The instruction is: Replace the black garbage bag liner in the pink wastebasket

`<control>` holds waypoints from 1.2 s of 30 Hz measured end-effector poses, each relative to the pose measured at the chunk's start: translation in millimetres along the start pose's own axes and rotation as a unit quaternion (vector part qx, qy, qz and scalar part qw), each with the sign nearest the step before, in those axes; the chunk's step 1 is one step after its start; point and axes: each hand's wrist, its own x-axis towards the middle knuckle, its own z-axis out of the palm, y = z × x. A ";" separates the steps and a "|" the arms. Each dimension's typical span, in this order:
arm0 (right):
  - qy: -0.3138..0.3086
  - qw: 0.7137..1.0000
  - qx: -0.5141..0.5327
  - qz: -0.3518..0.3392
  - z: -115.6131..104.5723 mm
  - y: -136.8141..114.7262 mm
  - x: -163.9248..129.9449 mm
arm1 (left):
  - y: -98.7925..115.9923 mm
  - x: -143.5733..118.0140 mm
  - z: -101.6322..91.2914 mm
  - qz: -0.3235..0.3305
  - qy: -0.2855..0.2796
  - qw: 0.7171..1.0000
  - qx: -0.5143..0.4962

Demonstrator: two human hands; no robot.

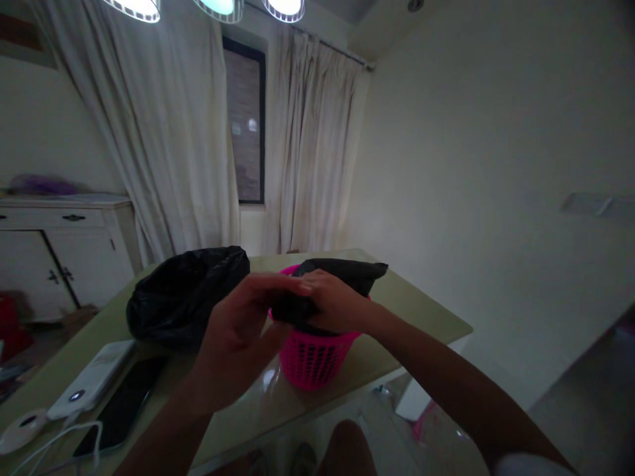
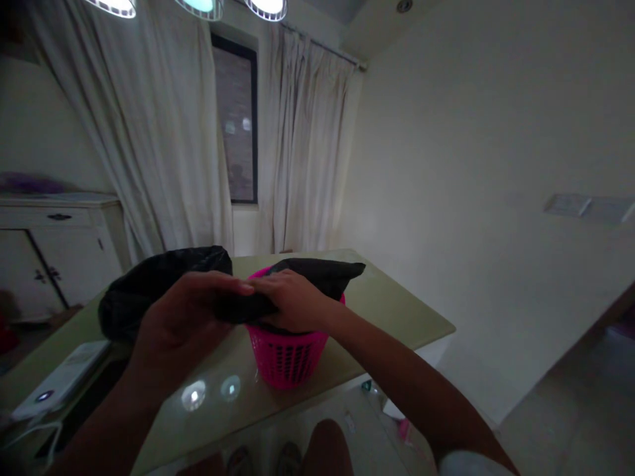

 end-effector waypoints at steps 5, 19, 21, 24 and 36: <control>0.077 0.991 0.083 0.070 19.9 13.9 6.2 | -33.9 1.8 -18.1 0.030 -0.078 0.984 0.159; -0.030 0.921 -0.179 0.345 -65.2 125.9 -58.0 | -71.9 29.1 22.3 -0.197 0.056 0.964 -0.172; 0.036 0.942 -0.071 0.326 -83.2 126.0 -66.2 | -79.5 33.1 24.4 -0.205 0.009 0.975 -0.083; 0.159 0.938 0.209 0.226 -97.1 110.7 -73.2 | -89.1 38.7 30.6 -0.181 -0.025 0.983 0.025; 0.066 0.883 0.389 0.255 -1.7 107.5 -63.7 | -86.0 35.0 33.5 -0.190 -0.015 0.978 -0.082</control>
